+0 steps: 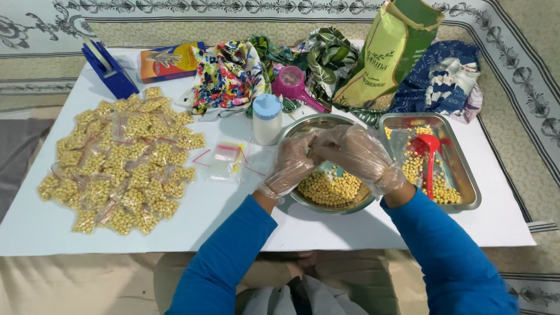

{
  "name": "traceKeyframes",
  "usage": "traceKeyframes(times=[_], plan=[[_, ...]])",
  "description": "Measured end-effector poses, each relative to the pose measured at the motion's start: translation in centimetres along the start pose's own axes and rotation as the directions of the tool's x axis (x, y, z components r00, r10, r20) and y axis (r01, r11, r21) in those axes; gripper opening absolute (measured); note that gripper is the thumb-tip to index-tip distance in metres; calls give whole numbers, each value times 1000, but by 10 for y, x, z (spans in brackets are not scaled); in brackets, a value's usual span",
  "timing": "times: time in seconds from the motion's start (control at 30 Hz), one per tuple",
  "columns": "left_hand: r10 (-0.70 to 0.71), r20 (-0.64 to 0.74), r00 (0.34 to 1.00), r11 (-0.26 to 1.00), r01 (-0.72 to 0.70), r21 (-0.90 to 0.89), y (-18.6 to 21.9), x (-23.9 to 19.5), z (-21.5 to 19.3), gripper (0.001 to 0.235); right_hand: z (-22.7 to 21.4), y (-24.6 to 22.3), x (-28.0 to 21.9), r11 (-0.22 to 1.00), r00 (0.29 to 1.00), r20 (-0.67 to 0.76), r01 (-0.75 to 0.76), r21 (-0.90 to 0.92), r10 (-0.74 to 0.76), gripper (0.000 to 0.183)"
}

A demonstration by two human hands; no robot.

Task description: The person sits on the floor and packs yellow chickpeas from a metal bowl into small clear plastic bags. They use both hands to scoop the chickpeas, fill the bags, and then seal them before placing them on the table.

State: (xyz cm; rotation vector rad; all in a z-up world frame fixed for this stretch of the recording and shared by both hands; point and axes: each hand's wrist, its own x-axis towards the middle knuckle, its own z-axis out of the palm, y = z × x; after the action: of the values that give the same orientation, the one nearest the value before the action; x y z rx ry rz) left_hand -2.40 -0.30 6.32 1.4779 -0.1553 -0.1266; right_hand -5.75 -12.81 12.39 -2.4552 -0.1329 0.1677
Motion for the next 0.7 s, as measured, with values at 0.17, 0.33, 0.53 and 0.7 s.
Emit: traceKeyframes(times=[0.17, 0.33, 0.53, 0.7], plan=[[332, 176, 926, 855, -375, 359, -58, 25, -10, 62, 11, 50, 17, 975, 958, -185, 222, -13, -221, 14], [367, 160, 916, 868, -399, 294, -71, 26, -8, 56, 7, 71, 20, 895, 843, -329, 446, -13, -425, 11], [275, 157, 949, 930, -304, 209, -68, 27, -8, 30, 4, 62, 12, 855, 809, -362, 515, 57, -464, 12], [320, 178, 930, 947, -320, -31, -73, 30, -6, 42, 7, 74, 18, 810, 750, -361, 587, -22, -553, 11]])
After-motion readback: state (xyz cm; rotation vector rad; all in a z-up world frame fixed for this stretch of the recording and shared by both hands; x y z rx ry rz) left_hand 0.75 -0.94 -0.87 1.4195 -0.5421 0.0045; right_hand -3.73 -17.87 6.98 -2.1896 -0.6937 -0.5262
